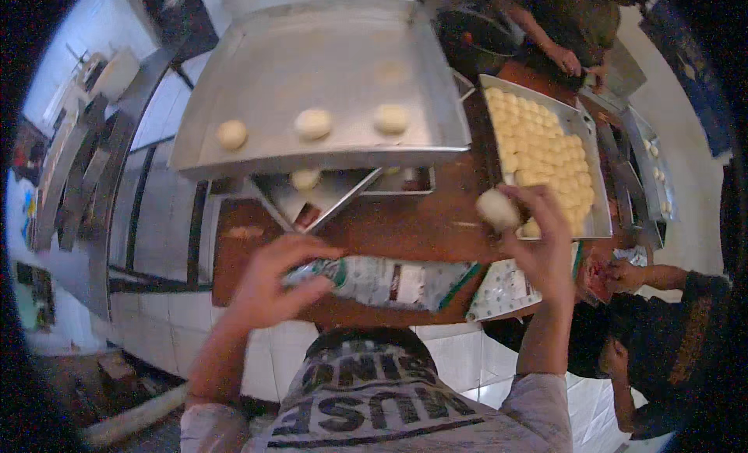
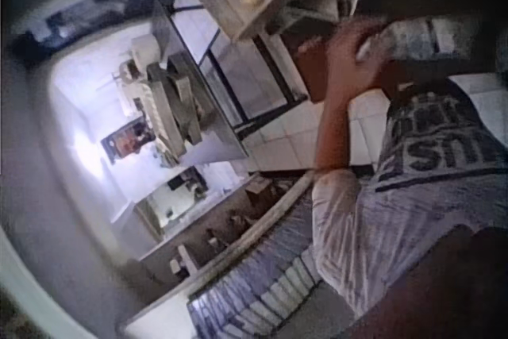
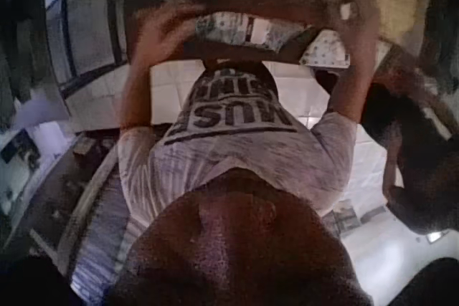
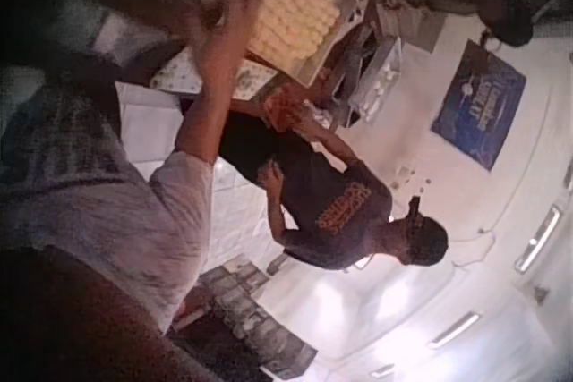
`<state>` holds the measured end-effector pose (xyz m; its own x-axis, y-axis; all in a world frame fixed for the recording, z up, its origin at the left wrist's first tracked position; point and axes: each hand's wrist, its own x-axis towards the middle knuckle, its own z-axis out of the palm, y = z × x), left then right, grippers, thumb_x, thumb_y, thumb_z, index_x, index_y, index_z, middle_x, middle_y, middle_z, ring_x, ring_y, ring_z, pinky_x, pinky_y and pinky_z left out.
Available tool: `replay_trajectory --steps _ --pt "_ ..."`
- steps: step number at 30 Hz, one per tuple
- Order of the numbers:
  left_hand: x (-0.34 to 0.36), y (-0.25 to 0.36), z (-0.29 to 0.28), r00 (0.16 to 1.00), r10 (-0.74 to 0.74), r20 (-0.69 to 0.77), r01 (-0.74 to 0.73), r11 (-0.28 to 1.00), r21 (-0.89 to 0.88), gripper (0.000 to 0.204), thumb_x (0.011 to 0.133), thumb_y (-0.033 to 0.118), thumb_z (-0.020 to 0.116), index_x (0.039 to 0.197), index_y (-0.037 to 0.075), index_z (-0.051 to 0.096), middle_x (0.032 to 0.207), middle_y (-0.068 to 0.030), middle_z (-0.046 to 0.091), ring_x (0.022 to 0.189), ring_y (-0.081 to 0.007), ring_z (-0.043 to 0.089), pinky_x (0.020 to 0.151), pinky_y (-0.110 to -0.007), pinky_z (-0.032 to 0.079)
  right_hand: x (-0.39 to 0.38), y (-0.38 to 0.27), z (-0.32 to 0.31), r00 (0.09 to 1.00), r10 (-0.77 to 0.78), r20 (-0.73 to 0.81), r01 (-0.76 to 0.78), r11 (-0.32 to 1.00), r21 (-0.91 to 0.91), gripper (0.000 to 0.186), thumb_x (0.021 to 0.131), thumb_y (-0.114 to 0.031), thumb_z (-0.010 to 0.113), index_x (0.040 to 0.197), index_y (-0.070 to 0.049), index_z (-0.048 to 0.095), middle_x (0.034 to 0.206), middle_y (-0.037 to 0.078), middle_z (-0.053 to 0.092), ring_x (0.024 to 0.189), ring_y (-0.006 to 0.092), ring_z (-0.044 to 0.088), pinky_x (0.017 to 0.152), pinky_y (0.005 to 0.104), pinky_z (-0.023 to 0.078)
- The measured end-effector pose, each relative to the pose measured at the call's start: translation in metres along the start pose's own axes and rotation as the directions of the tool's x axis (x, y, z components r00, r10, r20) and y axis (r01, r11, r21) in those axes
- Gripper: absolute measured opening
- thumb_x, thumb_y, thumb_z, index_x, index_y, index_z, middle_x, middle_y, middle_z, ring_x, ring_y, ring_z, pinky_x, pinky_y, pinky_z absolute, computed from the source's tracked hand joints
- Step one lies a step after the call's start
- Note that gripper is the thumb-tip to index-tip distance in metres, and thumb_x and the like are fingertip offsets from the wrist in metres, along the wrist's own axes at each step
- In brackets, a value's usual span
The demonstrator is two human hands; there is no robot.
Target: The person prepares bread dough by greasing a tray with a brush, then stuffing individual dough balls with a dark filling and placing them onto the tray.
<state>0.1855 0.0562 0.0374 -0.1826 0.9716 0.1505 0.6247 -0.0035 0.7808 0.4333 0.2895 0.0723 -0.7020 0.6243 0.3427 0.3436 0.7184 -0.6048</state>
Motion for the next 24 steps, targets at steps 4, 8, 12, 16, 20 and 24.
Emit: replay_trajectory --steps 4,8,12,16,20,24 --pt "-0.025 0.009 0.056 0.991 0.040 -0.125 -0.056 0.991 -0.123 0.047 0.080 0.018 0.067 0.122 0.004 0.052 0.125 -0.0153 0.051 0.109 -0.0270 0.054 0.094 -0.037 0.041 -0.046 -0.059 0.081 0.884 -0.196 0.425 0.021 0.924 0.382 0.046 0.074 -0.011 0.070 0.116 -0.008 0.052 0.101 0.012 0.058 0.096 0.0304 0.058 0.084 0.0365 0.046" --pt "-0.081 -0.039 0.038 0.960 -0.259 -0.105 0.238 0.955 -0.175 0.030 0.083 0.011 0.062 0.112 0.001 0.058 0.109 -0.0134 0.061 0.098 -0.0208 0.059 0.084 -0.032 0.046 -0.038 -0.054 0.139 0.839 -0.291 0.459 0.052 0.884 0.464 0.049 0.077 -0.026 0.070 0.119 -0.006 0.054 0.105 0.012 0.058 0.095 0.0271 0.059 0.080 0.0372 0.047" --pt "-0.145 -0.078 0.007 0.682 -0.702 -0.204 0.520 0.662 -0.540 0.017 0.089 0.011 0.056 0.102 0.000 0.058 0.098 -0.0067 0.058 0.090 -0.0163 0.057 0.077 -0.029 0.047 -0.031 -0.074 0.183 0.818 -0.035 0.574 0.134 0.982 -0.131 0.061 0.070 -0.035 0.073 0.119 -0.007 0.052 0.114 0.015 0.052 0.101 0.0380 0.053 0.084 0.0461 0.044" --pt "-0.159 -0.092 0.001 0.670 -0.704 -0.235 0.467 0.646 -0.604 0.018 0.089 0.013 0.057 0.102 0.000 0.058 0.104 -0.0096 0.054 0.094 -0.0185 0.054 0.078 -0.030 0.045 -0.033 -0.062 0.228 0.818 -0.069 0.570 0.235 0.947 -0.221 0.054 0.064 -0.027 0.076 0.110 -0.008 0.055 0.104 0.016 0.057 0.097 0.0368 0.056 0.080 0.0445 0.045" --pt "-0.146 -0.111 0.012 0.756 -0.396 -0.521 0.405 0.909 -0.102 0.021 0.087 0.012 0.060 0.102 -0.001 0.057 0.103 -0.0124 0.055 0.096 -0.0217 0.056 0.082 -0.030 0.045 -0.023 -0.060 0.221 0.786 -0.101 0.610 0.139 0.990 -0.015 0.048 0.062 -0.018 0.075 0.104 -0.006 0.054 0.094 0.016 0.060 0.092 0.0353 0.059 0.077 0.0408 0.047" --pt "-0.118 -0.131 0.055 0.658 -0.550 -0.515 0.381 0.833 -0.402 0.023 0.085 0.011 0.061 0.104 -0.001 0.057 0.098 -0.0116 0.059 0.088 -0.0222 0.059 0.081 -0.029 0.046 -0.022 -0.064 0.202 0.733 -0.026 0.680 -0.090 0.987 0.135 0.042 0.066 -0.011 0.071 0.103 -0.004 0.053 0.093 0.016 0.061 0.092 0.0328 0.060 0.076 0.0361 0.047"
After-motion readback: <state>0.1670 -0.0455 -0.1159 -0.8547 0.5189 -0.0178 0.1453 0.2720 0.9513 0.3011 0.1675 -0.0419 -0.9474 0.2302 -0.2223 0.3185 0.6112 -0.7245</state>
